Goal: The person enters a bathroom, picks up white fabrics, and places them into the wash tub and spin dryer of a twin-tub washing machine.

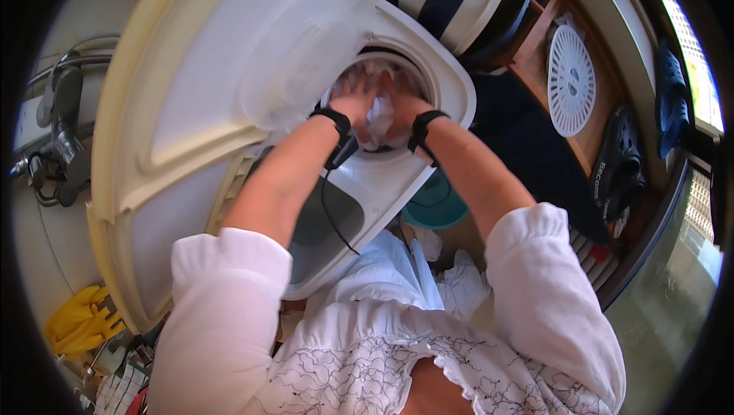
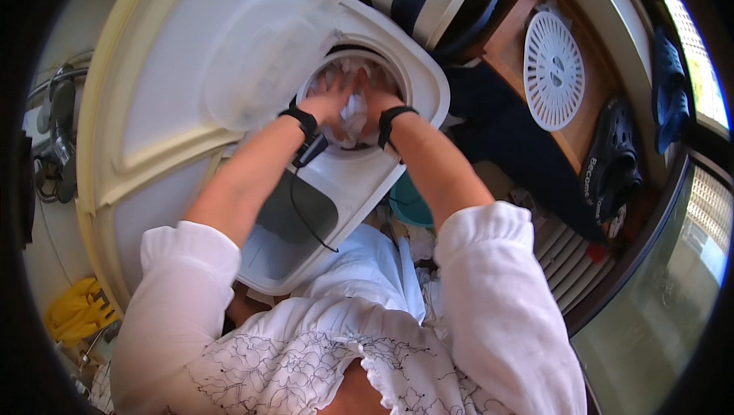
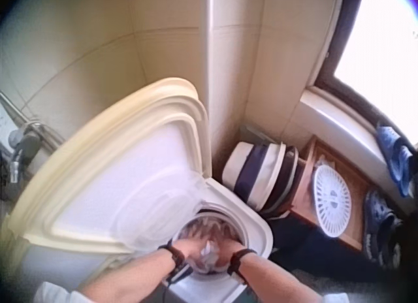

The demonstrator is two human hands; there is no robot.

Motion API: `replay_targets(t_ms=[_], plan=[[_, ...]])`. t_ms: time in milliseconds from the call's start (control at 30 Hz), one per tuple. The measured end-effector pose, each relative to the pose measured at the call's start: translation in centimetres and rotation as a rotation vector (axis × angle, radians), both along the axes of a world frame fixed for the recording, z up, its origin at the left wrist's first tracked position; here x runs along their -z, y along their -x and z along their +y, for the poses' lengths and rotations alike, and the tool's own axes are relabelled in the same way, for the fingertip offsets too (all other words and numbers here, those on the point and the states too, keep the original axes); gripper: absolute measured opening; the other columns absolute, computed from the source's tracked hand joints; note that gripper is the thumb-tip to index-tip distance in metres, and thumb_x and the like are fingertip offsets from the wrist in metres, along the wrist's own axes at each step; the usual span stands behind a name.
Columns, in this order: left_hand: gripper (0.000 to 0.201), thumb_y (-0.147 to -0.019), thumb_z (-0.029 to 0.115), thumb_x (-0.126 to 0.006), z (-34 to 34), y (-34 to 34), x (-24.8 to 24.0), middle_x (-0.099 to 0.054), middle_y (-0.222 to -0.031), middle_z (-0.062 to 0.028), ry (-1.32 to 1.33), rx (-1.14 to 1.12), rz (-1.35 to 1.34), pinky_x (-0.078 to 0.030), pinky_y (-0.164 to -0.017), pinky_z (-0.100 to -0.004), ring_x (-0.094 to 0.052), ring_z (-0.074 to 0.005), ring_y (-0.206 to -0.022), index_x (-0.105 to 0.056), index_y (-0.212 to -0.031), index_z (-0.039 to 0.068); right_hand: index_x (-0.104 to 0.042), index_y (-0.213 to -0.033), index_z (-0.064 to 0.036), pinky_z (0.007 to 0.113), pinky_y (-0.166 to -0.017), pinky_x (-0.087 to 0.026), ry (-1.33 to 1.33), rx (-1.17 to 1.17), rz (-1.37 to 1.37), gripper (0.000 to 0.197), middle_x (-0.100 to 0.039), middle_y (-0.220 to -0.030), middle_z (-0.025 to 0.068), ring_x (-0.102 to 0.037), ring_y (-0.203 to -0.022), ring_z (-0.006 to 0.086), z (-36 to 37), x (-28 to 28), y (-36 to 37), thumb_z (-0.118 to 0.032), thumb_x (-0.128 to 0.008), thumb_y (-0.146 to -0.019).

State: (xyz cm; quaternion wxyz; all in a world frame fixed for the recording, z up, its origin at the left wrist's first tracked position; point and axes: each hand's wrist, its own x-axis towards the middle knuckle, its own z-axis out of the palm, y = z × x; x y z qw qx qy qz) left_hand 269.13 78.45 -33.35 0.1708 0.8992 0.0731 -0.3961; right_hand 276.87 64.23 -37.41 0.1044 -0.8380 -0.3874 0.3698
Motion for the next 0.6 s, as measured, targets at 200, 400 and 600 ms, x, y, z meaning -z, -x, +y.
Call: replay_targets(t_ms=[200, 400, 600], plan=[[0.153, -0.037, 0.025, -0.094, -1.4, -1.7, 6.0, 0.004, -0.16, -0.0119, -0.162, -0.074, -0.129, -0.022, -0.103, -0.072, 0.0, -0.0516, -0.141, 0.006, -0.152, 0.031, -0.011, -0.151, -0.0136, 0.057, -0.109, -0.028, 0.309, 0.128, -0.241, 0.151, -0.018, -0.153, 0.0171, -0.017, -0.142, 0.0392, 2.8, 4.2, 0.2, -0.028, -0.096, -0.027], [0.064, -0.094, 0.018, -0.038, -1.6, -1.5, 10.7, -0.011, -0.16, -0.0027, -0.246, -0.147, -0.26, -0.021, -0.109, -0.0606, -0.018, -0.0344, -0.144, -0.018, -0.15, 0.039, -0.015, -0.15, -0.0239, 0.057, -0.104, -0.037, 0.286, 0.257, -0.308, 0.125, -0.021, -0.151, 0.0131, -0.028, -0.137, 0.0383, 3.0, 7.2, 0.7, -0.024, -0.088, -0.049], [0.057, -0.093, 0.022, -0.042, 0.9, -0.1, 15.8, -0.012, -0.159, -0.0067, 0.1, -0.349, -0.24, -0.012, -0.104, -0.0724, -0.007, -0.0377, -0.145, -0.028, -0.148, 0.029, -0.055, -0.122, -0.0148, 0.05, -0.09, -0.046, 0.142, 0.443, -0.265, 0.038, -0.056, -0.124, 0.0113, -0.053, -0.114, 0.0339, 4.6, 8.2, 0.6, -0.023, -0.056, -0.085]])
